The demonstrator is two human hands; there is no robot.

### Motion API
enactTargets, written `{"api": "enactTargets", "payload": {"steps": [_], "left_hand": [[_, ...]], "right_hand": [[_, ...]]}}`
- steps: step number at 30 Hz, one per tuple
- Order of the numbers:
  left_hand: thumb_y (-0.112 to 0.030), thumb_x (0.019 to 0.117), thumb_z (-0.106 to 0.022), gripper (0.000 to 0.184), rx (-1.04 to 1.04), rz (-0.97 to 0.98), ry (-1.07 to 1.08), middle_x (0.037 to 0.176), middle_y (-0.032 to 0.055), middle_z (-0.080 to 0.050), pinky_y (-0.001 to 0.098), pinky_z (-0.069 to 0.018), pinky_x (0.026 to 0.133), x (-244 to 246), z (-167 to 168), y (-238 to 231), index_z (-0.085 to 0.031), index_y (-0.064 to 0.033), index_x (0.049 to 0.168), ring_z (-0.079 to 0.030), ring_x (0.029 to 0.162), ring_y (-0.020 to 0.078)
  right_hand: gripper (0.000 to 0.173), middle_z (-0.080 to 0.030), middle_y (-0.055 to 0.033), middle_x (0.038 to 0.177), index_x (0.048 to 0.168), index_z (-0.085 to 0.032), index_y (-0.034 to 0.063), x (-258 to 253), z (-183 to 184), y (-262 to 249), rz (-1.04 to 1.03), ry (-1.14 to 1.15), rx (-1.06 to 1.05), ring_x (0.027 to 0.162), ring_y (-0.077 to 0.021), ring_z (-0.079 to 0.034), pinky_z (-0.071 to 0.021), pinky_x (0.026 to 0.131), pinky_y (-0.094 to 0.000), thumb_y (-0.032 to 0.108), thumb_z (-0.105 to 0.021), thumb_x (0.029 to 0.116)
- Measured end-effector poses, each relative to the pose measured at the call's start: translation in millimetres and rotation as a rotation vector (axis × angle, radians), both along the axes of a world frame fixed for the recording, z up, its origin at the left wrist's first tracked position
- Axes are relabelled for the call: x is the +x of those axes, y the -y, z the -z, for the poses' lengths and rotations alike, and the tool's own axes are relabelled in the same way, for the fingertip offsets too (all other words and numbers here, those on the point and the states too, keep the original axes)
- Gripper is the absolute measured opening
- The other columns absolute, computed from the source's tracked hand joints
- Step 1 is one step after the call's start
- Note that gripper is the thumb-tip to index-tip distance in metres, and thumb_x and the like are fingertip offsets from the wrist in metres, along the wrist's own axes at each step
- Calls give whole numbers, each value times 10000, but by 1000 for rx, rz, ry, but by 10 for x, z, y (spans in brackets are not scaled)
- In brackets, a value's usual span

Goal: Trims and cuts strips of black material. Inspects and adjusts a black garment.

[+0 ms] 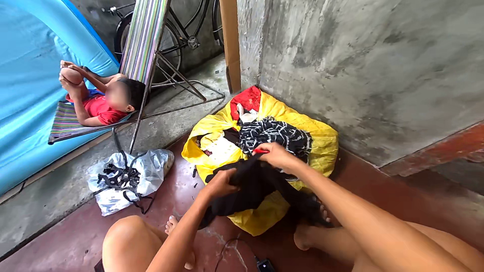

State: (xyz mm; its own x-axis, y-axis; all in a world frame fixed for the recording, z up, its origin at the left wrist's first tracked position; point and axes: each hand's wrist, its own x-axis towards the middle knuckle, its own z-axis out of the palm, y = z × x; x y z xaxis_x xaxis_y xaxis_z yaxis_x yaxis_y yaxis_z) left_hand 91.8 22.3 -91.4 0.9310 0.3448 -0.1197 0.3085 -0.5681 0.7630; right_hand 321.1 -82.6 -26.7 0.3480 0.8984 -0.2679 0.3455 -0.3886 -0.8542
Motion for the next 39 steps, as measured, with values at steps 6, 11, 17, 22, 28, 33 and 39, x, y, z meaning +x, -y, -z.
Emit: {"api": "enactTargets", "payload": {"steps": [6, 11, 17, 22, 28, 33, 39], "left_hand": [[-94, 932, -650, 272, 417, -64, -376, 1111, 207, -709, 642, -526, 913, -379, 113, -177, -693, -54, 1198, -675, 1075, 412], [61, 950, -575, 281, 766, -150, -184, 1212, 259, -652, 583, -539, 917, -582, -549, -399, -689, 0, 1199, -667, 1046, 443], [31, 981, -547, 184, 1086, -74, 131, 1339, 263, -588, 541, -562, 887, -809, -1752, -647, -689, 68, 1092, -647, 1099, 436], [-2, 960, -566, 136, 1496, -242, 347, 1420, 218, -568, 578, -488, 979, -893, -2803, -668, -698, 25, 981, -593, 1221, 430], [-161, 933, -641, 233, 1248, -599, 239, 1424, 180, -573, 655, -385, 1027, -1050, -4009, -573, -719, -13, 1095, -540, 1280, 425], [-118, 906, -653, 232, 1027, -748, 320, 1068, 234, -706, 669, -493, 883, -1126, -4589, -413, -694, -12, 1109, -672, 1049, 439], [-40, 915, -558, 316, 1070, -744, 404, 1182, 219, -686, 619, -488, 959, -1143, -4933, -217, -684, -29, 1205, -651, 1141, 395]], "right_hand": [[161, -697, -173, 1024, 1126, -701, 26, 175, -516, -35, 126, 180, 247, 833, -292, -688, -580, 765, -518, 106, -652, 995], [204, -698, -211, 1070, 1177, -694, 21, 127, -743, 45, 259, 301, 346, 882, -345, -697, -559, 804, -581, 103, -619, 1006], [205, -693, -201, 1027, 1177, -685, 11, 162, -1488, 111, 292, 323, 497, 784, -298, -681, -576, 724, -531, 75, -634, 989], [225, -681, -196, 1078, 1196, -665, -4, 109, -2713, 136, 209, 475, 635, 837, -267, -676, -575, 779, -495, 65, -630, 984], [255, -667, -212, 1088, 1206, -658, 22, -15, -3924, 186, 213, 699, 679, 853, -297, -663, -547, 798, -541, 128, -652, 975], [297, -649, -196, 1102, 1247, -653, 59, -216, -4579, 188, 239, 830, 673, 862, -253, -628, -521, 808, -501, 195, -615, 986], [261, -539, -177, 962, 1149, -583, -77, -264, -4905, 171, 286, 801, 566, 779, -189, -468, -437, 746, -377, 131, -443, 1077]]}}
